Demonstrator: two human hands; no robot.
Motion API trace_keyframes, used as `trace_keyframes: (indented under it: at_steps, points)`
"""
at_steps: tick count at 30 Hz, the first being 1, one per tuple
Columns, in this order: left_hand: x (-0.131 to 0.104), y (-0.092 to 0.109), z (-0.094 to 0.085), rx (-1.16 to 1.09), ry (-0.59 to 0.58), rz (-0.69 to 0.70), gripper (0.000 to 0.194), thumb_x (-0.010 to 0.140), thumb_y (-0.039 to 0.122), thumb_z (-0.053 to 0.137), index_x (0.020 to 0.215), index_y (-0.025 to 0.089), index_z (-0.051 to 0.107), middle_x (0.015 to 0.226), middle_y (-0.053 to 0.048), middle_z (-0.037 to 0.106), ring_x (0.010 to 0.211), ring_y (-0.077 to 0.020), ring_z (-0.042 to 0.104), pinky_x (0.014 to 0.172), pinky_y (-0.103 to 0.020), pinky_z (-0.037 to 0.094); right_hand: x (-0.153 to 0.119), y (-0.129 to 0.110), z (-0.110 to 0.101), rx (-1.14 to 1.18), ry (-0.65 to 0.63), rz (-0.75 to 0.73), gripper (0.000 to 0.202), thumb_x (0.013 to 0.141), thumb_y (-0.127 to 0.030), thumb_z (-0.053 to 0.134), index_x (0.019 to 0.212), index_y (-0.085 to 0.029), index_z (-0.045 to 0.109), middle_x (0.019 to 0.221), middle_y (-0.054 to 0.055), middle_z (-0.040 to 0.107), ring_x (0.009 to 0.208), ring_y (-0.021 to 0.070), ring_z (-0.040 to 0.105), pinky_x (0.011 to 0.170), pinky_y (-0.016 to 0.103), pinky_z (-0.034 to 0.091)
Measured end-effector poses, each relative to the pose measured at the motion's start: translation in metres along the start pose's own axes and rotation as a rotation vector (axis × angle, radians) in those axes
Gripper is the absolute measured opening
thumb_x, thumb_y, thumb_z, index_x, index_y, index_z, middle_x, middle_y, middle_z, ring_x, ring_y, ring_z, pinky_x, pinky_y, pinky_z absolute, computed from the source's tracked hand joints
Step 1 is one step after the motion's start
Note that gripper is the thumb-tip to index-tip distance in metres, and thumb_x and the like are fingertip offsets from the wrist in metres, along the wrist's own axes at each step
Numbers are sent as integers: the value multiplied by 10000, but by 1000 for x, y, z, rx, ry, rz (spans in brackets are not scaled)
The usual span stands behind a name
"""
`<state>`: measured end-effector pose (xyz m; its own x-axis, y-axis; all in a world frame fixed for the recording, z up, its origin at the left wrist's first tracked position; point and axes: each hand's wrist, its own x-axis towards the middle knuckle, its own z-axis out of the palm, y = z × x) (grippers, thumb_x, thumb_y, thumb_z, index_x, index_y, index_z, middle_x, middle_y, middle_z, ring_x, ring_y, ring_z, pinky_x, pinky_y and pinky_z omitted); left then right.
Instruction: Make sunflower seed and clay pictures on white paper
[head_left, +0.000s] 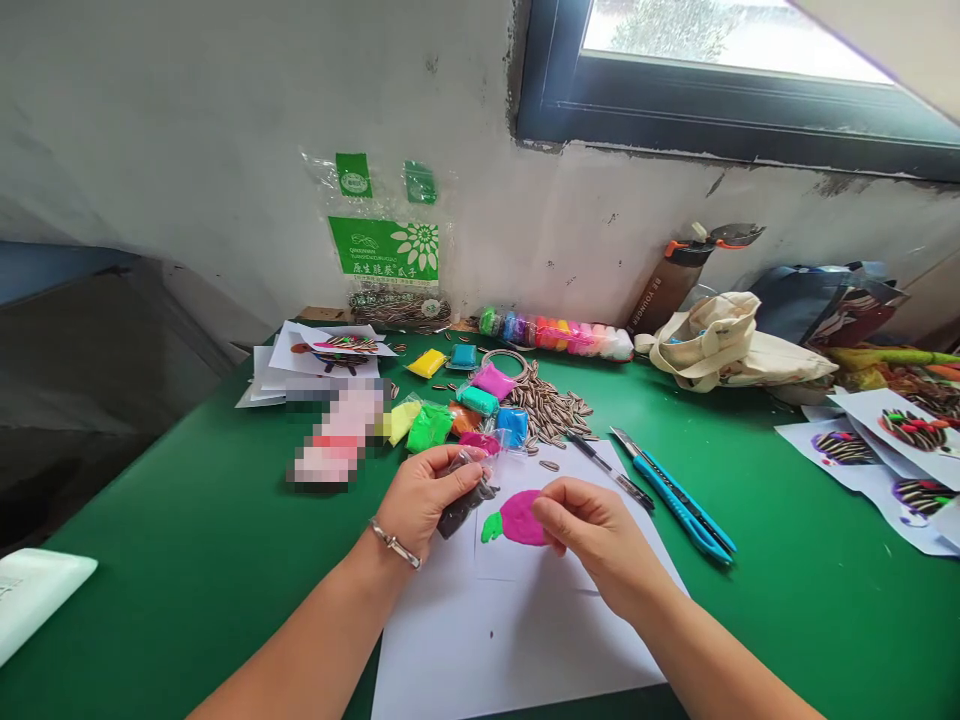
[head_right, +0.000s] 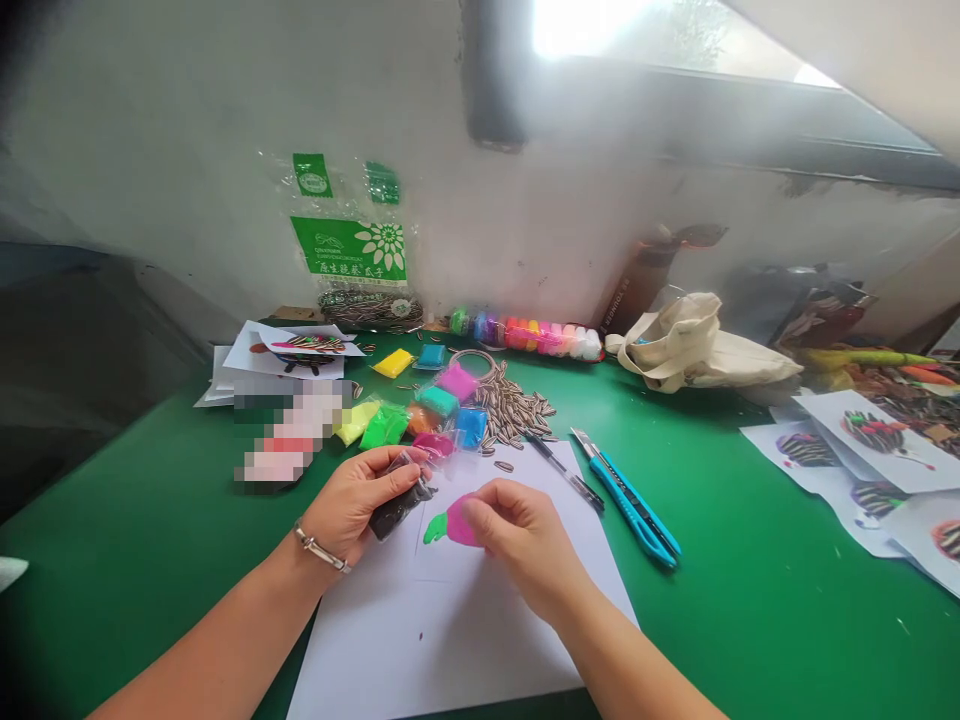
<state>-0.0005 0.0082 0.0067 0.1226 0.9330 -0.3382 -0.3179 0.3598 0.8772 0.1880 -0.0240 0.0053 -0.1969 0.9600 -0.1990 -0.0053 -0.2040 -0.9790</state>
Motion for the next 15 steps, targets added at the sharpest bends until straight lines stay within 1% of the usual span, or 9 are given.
trace_keyframes:
  at_steps: [2,4,6,8,10,12,15]
  points:
    - [0,0,0,-5,-2,6,350,575,303,849,835,123,699,737,-47,716,657,-125,640,611,-196,508,0,1,2,21,-34,2,197,751,-342,703,729,-157,638,675,3,610,613,102,485,555,215,373]
    - [1,0,1,-12,-3,12,351,566,301,853,828,123,699,727,-44,715,657,-125,640,614,-194,509,0,2,2,24,-61,-17,164,747,-309,705,773,-159,645,727,17,627,664,118,515,590,226,394]
    - [1,0,1,-16,1,10,356,562,300,854,830,124,699,724,-44,715,655,-125,640,611,-192,507,-1,1,2,-9,-62,-39,147,781,-301,666,765,-156,649,711,19,622,667,122,525,605,233,408]
    - [1,0,1,-12,6,4,358,563,302,853,832,124,699,726,-46,716,651,-125,640,605,-191,505,0,-1,1,-59,-52,-48,176,826,-299,604,742,-154,657,690,21,621,649,118,526,603,234,418]
    - [1,0,1,-10,9,1,356,560,303,854,826,123,699,725,-46,715,644,-124,638,598,-191,503,0,-2,1,-85,-53,-32,202,850,-291,555,756,-156,671,714,30,640,630,114,534,606,240,433]
    - [2,-1,1,-10,5,3,356,560,304,854,823,122,699,720,-46,713,639,-123,634,592,-191,500,-1,-1,4,-72,-74,0,180,840,-275,548,818,-162,686,760,38,658,622,117,557,618,256,455]
    - [2,-1,1,-16,6,10,355,560,302,854,822,121,698,711,-44,709,631,-117,628,591,-188,495,-2,1,9,-21,-118,25,161,791,-260,593,881,-165,687,789,41,661,635,134,598,628,274,476]
